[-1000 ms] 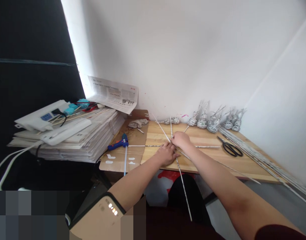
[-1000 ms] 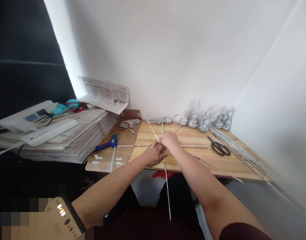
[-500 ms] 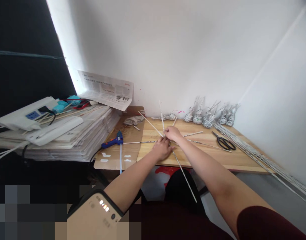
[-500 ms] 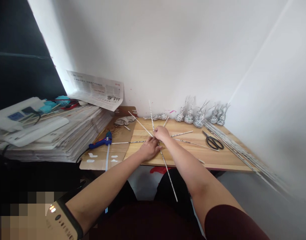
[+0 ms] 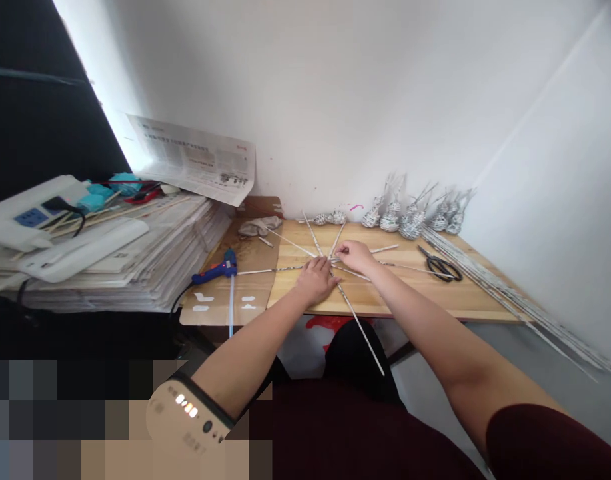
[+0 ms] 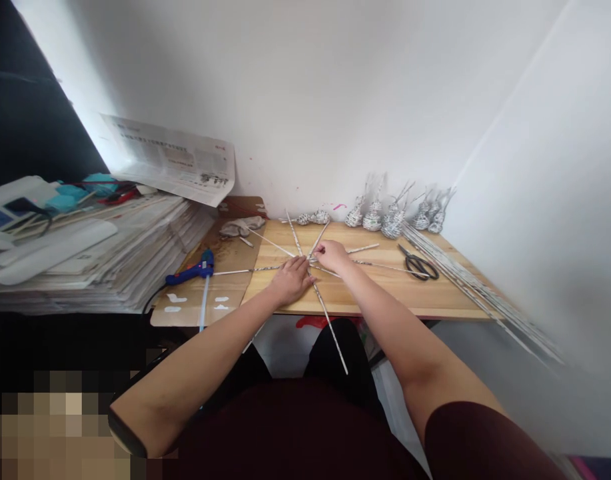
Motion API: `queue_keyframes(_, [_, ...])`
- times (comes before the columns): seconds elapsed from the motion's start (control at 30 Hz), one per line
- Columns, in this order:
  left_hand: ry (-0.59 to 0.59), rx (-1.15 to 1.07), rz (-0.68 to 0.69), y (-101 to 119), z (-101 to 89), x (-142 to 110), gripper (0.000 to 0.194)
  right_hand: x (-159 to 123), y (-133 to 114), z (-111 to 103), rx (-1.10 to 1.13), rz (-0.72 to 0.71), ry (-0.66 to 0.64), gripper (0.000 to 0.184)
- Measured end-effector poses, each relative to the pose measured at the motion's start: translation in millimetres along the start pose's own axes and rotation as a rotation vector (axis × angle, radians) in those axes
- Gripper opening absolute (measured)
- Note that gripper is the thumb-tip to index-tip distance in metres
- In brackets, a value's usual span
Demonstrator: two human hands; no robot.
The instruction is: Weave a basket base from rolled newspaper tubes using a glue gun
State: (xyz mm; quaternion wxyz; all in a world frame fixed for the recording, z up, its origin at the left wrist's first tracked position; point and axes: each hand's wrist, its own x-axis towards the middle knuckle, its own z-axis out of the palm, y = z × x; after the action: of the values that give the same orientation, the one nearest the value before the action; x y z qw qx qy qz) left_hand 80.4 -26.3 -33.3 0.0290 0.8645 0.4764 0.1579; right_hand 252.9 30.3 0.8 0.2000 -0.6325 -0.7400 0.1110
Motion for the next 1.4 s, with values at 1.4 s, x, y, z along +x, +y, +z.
queue_keyframes(1.4, [0.333, -0.465, -0.018, -42.0, -21.6, 6.3, 0.023, -25.6, -7.4, 6.0, 0.03, -0.02, -0.001, 0.016])
